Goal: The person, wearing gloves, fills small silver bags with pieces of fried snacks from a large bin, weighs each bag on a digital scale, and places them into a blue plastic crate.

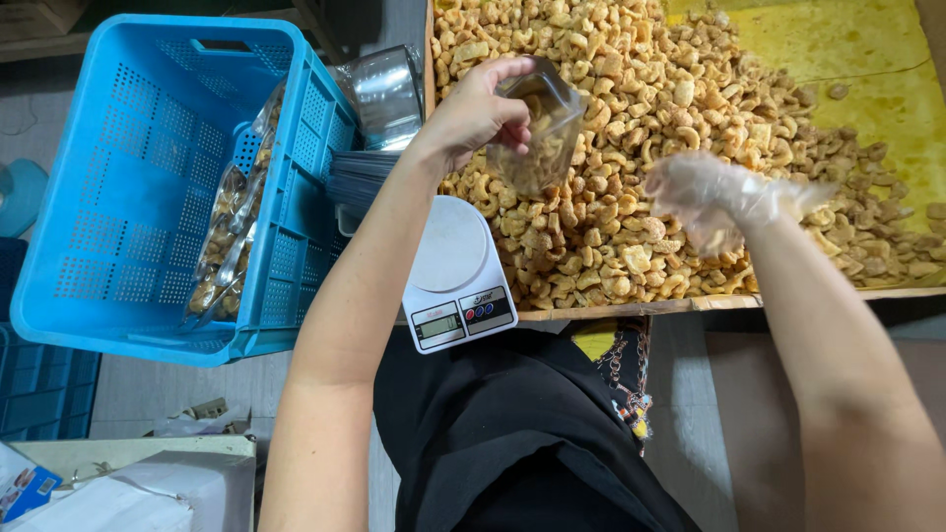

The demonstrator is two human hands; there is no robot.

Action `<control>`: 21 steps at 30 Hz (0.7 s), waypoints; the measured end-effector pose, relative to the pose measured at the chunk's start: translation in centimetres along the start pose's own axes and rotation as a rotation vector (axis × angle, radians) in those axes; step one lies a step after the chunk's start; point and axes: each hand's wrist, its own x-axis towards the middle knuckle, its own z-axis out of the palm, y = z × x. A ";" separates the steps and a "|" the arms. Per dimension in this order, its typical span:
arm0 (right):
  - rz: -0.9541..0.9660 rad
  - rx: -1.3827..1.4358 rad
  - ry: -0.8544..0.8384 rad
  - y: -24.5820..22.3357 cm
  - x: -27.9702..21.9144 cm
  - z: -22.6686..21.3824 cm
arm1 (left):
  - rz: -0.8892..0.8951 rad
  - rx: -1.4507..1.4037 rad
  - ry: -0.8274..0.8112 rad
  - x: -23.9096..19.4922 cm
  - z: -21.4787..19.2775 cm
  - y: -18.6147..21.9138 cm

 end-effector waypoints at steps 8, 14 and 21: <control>-0.135 -0.082 0.210 0.8 4.4 6.8 | 0.003 -0.029 0.012 0.0 0.0 -0.4; -0.263 -0.432 0.359 2.8 7.2 9.0 | -0.009 0.016 0.014 -0.6 0.4 -0.1; -0.358 -0.275 0.404 6.5 8.0 9.8 | 0.014 0.001 -0.009 -0.3 0.5 0.0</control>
